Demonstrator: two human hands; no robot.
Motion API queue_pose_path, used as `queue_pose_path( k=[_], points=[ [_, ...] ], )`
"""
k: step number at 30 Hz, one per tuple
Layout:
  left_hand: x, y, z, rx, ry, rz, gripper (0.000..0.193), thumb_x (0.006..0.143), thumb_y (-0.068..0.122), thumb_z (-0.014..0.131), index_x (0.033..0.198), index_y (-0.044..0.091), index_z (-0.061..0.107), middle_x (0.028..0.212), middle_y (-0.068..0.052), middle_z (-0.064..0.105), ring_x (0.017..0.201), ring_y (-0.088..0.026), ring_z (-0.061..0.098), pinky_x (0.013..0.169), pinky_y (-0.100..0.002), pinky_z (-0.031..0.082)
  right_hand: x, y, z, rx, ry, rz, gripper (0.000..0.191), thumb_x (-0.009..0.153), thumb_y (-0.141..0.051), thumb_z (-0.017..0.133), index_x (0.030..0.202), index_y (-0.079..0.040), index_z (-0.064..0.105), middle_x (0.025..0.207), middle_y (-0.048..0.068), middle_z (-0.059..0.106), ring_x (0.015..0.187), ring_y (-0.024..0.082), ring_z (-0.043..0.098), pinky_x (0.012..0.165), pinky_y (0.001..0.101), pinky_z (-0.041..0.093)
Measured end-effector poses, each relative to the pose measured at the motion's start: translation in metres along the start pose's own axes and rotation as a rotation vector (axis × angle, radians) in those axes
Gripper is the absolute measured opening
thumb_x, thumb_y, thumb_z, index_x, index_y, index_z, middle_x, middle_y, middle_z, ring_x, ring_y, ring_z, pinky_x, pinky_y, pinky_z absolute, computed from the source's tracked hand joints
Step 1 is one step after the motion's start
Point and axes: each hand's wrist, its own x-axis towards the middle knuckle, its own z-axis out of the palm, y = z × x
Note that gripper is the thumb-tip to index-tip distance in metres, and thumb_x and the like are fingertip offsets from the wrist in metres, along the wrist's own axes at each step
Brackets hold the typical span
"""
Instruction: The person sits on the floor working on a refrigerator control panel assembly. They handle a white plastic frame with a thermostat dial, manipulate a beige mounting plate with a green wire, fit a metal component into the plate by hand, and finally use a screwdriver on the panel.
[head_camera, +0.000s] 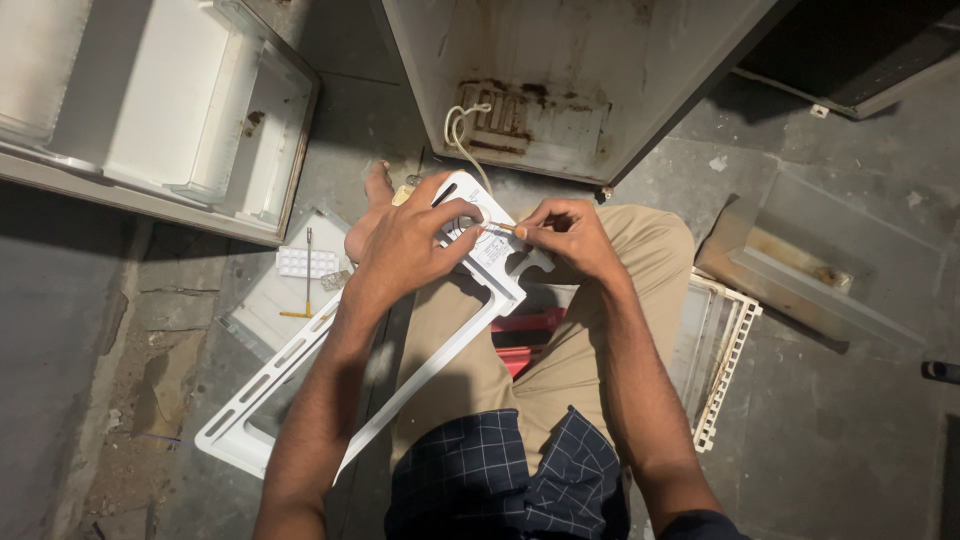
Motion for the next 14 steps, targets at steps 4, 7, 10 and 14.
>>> queue_pose_path(
  k=[4,7,10,14],
  points=[
    [-0.0004,-0.0008,0.0004,-0.002,-0.026,-0.031,0.019,0.090,0.023,0.076,0.107,0.015,0.074,0.135,-0.015,0.062,0.103,-0.036,0.072,0.086,-0.044,0.058,0.0005,0.0015,-0.0003,0.000,0.001,-0.013,0.009,0.090,-0.011,0.080,0.089,-0.002,0.076,0.072,0.001,0.072,0.057,0.001,0.055,0.048,0.0201,0.039],
    [0.0001,-0.0018,0.0012,0.000,-0.034,-0.038,0.019,0.090,0.023,0.076,0.107,0.015,0.074,0.135,-0.014,0.062,0.103,-0.035,0.072,0.086,-0.044,0.058,0.0009,0.0025,-0.0004,0.001,0.005,-0.017,0.010,0.090,-0.011,0.080,0.089,-0.002,0.076,0.072,0.001,0.072,0.057,0.001,0.055,0.048,0.0201,0.039],
    [0.0001,-0.0030,0.0019,-0.001,-0.027,-0.023,0.021,0.089,0.024,0.078,0.107,0.015,0.074,0.135,-0.015,0.061,0.104,-0.036,0.071,0.086,-0.044,0.058,0.0006,0.0024,-0.0007,-0.007,0.007,-0.013,0.010,0.090,-0.011,0.080,0.089,-0.002,0.076,0.072,0.001,0.072,0.057,0.002,0.055,0.049,0.0201,0.039],
    [-0.0009,-0.0053,0.0027,-0.004,-0.025,-0.009,0.022,0.089,0.024,0.078,0.109,0.016,0.075,0.137,-0.015,0.061,0.106,-0.036,0.072,0.089,-0.044,0.058,-0.0006,0.0006,-0.0006,0.002,-0.001,-0.012,0.010,0.090,-0.011,0.080,0.089,-0.002,0.076,0.071,0.003,0.072,0.055,0.002,0.055,0.047,0.0205,0.040]
  ],
)
